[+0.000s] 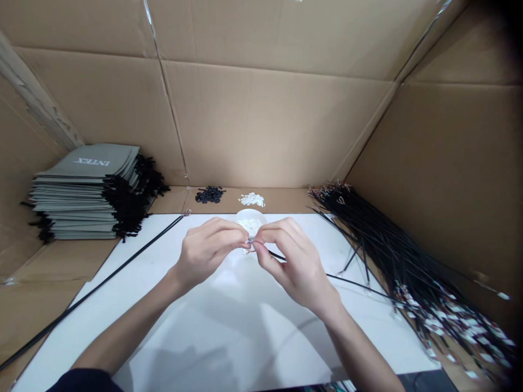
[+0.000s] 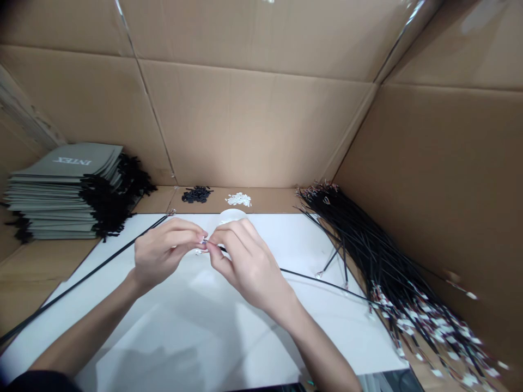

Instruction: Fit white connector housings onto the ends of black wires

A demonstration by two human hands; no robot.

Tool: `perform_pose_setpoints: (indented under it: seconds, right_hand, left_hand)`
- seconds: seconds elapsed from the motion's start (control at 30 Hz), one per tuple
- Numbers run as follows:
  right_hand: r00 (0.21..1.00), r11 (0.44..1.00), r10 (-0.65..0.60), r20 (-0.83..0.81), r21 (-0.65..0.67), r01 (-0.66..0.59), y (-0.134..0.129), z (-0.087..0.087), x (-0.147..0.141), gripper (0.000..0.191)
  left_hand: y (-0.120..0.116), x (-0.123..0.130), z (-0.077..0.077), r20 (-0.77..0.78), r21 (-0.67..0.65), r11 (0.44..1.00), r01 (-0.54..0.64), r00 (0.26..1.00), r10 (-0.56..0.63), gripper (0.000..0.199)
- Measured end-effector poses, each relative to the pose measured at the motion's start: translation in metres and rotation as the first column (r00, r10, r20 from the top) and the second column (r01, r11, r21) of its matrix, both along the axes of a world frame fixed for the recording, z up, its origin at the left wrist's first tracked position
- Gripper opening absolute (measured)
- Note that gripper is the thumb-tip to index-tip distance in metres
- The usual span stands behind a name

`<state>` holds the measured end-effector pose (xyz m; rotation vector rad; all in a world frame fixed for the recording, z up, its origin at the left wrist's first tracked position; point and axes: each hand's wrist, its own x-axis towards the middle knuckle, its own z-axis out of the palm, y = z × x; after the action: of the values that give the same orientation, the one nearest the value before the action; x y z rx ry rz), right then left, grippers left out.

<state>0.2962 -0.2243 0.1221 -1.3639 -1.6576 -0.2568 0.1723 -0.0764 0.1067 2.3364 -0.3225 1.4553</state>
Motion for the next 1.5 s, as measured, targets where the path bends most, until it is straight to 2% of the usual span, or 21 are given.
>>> perform_pose_setpoints:
  seconds: [0.07,0.13,0.23,0.37,0.43,0.5,0.63,0.83,1.07,1.3,1.5]
  right_hand:
    - [0.998,0.999,0.013,-0.054,0.050,-0.010,0.002,-0.002,0.001,0.011]
    - [0.982,0.999,0.026,-0.189,0.048,-0.017,0.005,-0.005,0.001,0.011]
    - [0.958,0.999,0.030,-0.284,0.041,-0.019,0.008,-0.008,-0.001,0.011]
    - [0.975,0.996,0.027,-0.222,0.094,-0.006,0.008,-0.009,0.000,0.010]
    - [0.985,0.994,0.017,-0.171,0.112,0.002,0.007,-0.008,0.001,0.010]
    - [0.992,0.993,0.005,-0.127,0.121,0.010,0.005,-0.008,0.002,0.010]
    - [0.997,0.993,0.000,-0.072,0.120,0.008,0.003,-0.005,0.004,0.010]
    - [0.995,0.983,-0.006,0.103,0.184,-0.013,0.000,-0.001,0.006,0.011]
    - [0.953,0.972,-0.109,0.283,0.229,0.043,-0.005,-0.004,0.004,0.017]
    - [0.927,0.969,-0.157,0.341,0.233,0.079,-0.011,0.001,0.001,0.014]
    - [0.928,0.976,-0.143,0.345,0.203,0.075,-0.015,0.004,-0.001,0.015]
  left_hand:
    - [-0.002,-0.001,0.001,0.001,-0.103,0.993,0.056,0.998,-0.056,0.016]
    - [-0.004,-0.002,0.003,0.007,-0.199,0.974,0.111,0.994,-0.111,0.019]
    - [-0.009,-0.003,0.004,-0.012,-0.363,0.917,0.163,0.984,-0.180,0.019]
    - [-0.015,-0.005,0.005,-0.034,-0.615,0.761,0.204,0.958,-0.284,0.016]
    - [-0.016,-0.005,0.007,-0.033,-0.701,0.681,0.211,0.945,-0.326,0.016]
    - [-0.016,-0.004,0.008,-0.027,-0.752,0.624,0.213,0.936,-0.352,0.016]
    - [-0.014,0.000,0.006,0.033,-0.781,0.566,0.266,0.921,-0.388,0.018]
    - [-0.010,0.005,-0.004,0.159,-0.778,0.454,0.434,0.835,-0.527,0.024]
    - [-0.013,0.011,-0.012,0.217,-0.847,0.286,0.447,0.784,-0.582,0.015]
    - [-0.020,0.013,-0.011,0.233,-0.862,0.234,0.449,0.762,-0.604,0.019]
    - [-0.021,0.011,-0.009,0.230,-0.867,0.225,0.444,0.759,-0.610,0.020]
